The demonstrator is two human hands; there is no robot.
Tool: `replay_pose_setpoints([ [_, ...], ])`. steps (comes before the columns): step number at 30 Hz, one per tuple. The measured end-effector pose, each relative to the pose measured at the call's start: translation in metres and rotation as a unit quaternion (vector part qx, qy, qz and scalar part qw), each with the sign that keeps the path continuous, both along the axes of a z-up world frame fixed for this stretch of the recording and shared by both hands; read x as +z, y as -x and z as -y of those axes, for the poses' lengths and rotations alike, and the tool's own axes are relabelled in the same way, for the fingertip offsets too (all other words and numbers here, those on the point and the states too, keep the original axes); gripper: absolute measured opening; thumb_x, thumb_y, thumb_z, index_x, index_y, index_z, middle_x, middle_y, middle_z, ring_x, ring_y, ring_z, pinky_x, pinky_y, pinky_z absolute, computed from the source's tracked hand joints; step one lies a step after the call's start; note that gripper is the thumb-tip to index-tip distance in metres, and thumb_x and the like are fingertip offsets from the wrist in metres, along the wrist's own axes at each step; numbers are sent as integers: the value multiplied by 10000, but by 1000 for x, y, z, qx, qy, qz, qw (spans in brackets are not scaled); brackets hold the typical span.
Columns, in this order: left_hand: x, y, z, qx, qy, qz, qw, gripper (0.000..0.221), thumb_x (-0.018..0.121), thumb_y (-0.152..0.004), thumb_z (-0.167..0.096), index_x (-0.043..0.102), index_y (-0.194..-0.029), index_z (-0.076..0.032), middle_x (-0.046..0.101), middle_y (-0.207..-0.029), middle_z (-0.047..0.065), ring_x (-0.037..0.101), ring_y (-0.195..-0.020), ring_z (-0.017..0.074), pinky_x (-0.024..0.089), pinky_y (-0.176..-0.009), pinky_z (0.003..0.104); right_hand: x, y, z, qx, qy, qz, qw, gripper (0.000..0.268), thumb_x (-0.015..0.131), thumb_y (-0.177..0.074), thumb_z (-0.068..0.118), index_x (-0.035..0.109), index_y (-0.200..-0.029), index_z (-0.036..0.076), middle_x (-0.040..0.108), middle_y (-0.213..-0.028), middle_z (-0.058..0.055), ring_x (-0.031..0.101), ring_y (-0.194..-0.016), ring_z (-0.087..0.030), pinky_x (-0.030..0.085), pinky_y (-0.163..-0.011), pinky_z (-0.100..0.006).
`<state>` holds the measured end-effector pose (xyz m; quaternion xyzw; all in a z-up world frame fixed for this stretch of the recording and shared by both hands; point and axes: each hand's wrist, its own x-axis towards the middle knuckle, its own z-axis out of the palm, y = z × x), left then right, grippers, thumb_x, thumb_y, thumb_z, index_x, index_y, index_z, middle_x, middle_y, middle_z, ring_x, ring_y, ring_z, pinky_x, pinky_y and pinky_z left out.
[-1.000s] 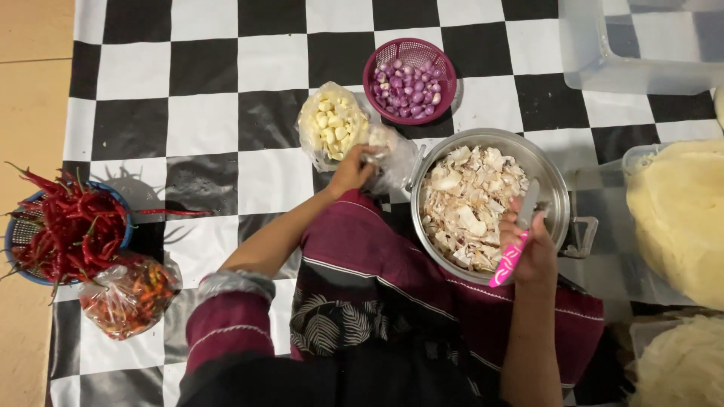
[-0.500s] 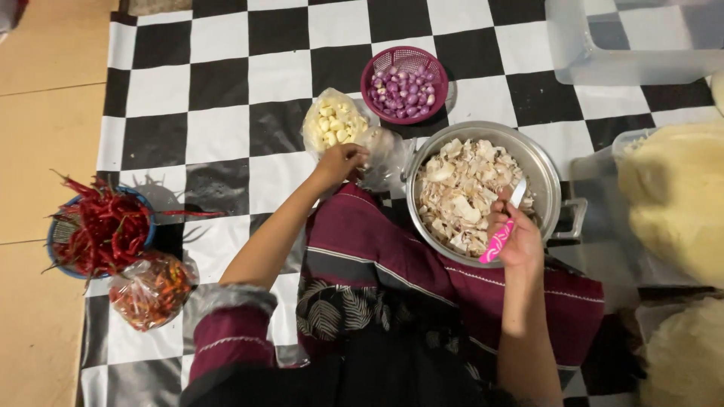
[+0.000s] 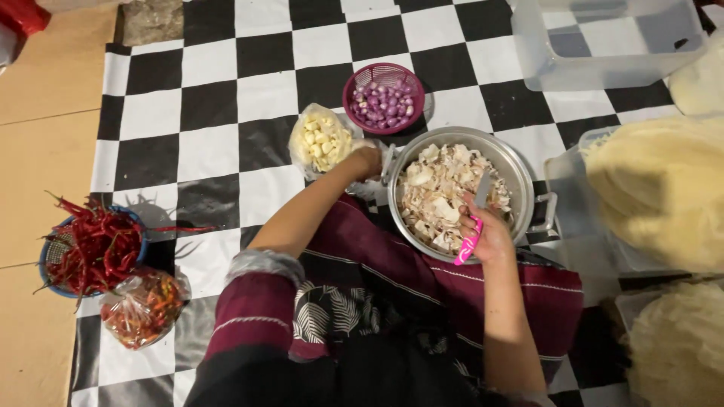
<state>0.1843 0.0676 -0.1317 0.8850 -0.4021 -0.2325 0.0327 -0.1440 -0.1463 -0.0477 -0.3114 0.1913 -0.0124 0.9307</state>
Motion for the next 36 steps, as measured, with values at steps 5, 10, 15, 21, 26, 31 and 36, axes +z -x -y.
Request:
replay_pose_setpoints([
  [5,112,41,-63,262,298,-320,860,389,755,-892,-310,706,-1095,18,687,-836,200,738,-641,282,642,-550,342,-27,-8,19,-10,-64,-15,998,167,660,-967,131,606,-1102,50,551,-914,13,479,-662,-15,399,-542,-121],
  [10,224,122,-74,304,533,-503,609,390,741,-938,-386,709,-1020,-6,680,-804,142,651,-545,151,519,-394,211,-10,-5,0,-30,-58,-25,998,140,681,-975,192,659,-1070,92,647,-916,-28,624,-771,-111,604,-885,-381],
  [15,181,163,18,225,570,-571,547,538,618,-1007,-518,667,-1265,-48,744,-1080,130,719,-745,84,622,-594,166,-25,-5,3,-5,27,22,999,345,589,-1049,496,672,-1014,162,591,-716,-28,462,-486,-70,538,-570,-332],
  [21,179,198,54,261,549,-673,422,177,742,-962,-137,612,-1011,-27,661,-843,55,756,-971,317,633,-869,414,73,11,-24,-55,211,-9,976,706,364,-1064,649,657,-962,15,416,-562,-24,340,-382,-82,356,-334,-215],
  [26,120,177,66,284,545,-644,456,257,762,-960,-187,649,-1096,-1,666,-888,66,765,-918,322,670,-789,382,91,6,-32,-67,228,17,971,334,520,-1062,289,514,-1346,114,520,-726,-44,478,-488,-104,422,-395,-210],
  [31,114,181,72,311,547,-635,449,275,793,-930,-170,673,-1080,27,699,-844,96,777,-833,288,678,-734,336,70,3,-36,-42,239,55,969,610,550,-1033,146,349,-1606,209,517,-732,-69,470,-465,-111,392,-352,-186],
  [36,101,184,81,305,561,-613,466,310,815,-917,-179,693,-1098,42,720,-853,132,774,-831,308,676,-753,368,66,1,-37,-59,249,79,963,608,522,-1024,68,356,-1601,167,505,-697,-92,457,-424,-118,372,-315,-183],
])
